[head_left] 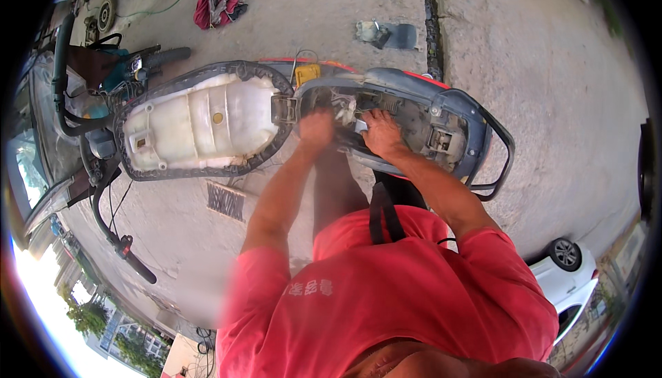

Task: The person repairs an electric scooter by manipulating wires near the handlebars and accessing electrical components within the under-seat compartment.

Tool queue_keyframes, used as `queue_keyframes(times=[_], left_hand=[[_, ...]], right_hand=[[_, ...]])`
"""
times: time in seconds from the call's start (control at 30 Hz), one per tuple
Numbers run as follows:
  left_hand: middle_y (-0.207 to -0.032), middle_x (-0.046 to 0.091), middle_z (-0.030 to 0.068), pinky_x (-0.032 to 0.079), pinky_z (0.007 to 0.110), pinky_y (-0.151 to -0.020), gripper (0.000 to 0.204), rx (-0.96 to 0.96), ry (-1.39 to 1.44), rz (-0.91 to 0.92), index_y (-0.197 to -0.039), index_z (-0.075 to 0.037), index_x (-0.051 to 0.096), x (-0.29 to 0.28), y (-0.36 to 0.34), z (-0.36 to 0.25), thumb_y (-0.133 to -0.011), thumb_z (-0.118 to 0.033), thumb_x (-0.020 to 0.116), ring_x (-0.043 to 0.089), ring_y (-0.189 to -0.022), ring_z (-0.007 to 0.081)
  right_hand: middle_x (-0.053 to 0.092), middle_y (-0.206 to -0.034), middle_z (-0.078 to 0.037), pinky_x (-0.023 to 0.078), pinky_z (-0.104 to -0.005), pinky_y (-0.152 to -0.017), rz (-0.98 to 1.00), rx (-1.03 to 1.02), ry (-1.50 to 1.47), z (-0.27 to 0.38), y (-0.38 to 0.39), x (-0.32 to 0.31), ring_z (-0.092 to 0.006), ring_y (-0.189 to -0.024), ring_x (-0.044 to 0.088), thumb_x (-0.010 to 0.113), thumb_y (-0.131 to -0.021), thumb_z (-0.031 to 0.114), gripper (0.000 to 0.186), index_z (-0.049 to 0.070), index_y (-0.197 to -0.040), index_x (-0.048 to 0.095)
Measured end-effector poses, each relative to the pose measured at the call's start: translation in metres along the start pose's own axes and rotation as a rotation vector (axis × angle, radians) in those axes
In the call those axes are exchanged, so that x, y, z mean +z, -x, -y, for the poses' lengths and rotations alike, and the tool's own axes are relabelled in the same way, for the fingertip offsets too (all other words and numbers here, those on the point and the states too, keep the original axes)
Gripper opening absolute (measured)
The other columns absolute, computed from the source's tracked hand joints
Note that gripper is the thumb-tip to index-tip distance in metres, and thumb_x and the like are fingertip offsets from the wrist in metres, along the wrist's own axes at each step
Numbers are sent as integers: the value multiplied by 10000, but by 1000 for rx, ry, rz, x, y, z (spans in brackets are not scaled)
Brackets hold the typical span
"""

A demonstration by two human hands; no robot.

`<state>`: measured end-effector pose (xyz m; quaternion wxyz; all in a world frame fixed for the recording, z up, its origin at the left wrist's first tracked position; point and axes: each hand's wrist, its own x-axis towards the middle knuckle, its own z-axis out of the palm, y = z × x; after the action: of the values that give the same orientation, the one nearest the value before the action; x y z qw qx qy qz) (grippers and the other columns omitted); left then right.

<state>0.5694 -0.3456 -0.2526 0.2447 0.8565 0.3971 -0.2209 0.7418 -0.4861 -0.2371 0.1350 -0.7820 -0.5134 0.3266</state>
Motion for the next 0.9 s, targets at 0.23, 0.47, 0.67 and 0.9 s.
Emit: queue_keyframes(times=[0.23, 0.47, 0.67, 0.9], left_hand=[[-1163, 688, 156, 566, 502, -886, 340, -26, -89, 61, -1214, -165, 669, -1, -6, -3, -879, -146, 612, 703, -1049, 384], [-1156, 680, 157, 588, 479, -869, 275, 4, -81, 31, -1162, -95, 691, 5, -10, -3, -918, -173, 589, 703, -1081, 343], [-1240, 643, 186, 560, 506, -918, 391, -9, -24, 83, -1266, -116, 619, 0, -10, -1, -883, -186, 653, 673, -1117, 404], [-1323, 617, 170, 542, 469, -964, 510, 71, 147, 143, -1303, -77, 599, -59, 5, -6, -827, -216, 721, 638, -1182, 378]], right_hand=[[595, -1282, -138, 496, -488, -1016, 155, 238, 167, 24, -22, 20, -379, -1264, 527, 702, -834, 179, 436, 82, -1253, 638], [626, -1220, -126, 496, -466, -1034, 283, 139, 90, -13, 8, -53, -373, -1224, 575, 708, -875, 339, 458, 150, -1291, 672], [576, -1321, -110, 423, -526, -1076, 264, 192, 131, -21, 16, -15, -348, -1301, 512, 632, -953, 417, 473, 220, -1384, 640], [519, -1403, -121, 339, -626, -1094, 276, 308, 111, -9, 5, -4, -363, -1350, 462, 587, -987, 413, 483, 237, -1437, 586]])
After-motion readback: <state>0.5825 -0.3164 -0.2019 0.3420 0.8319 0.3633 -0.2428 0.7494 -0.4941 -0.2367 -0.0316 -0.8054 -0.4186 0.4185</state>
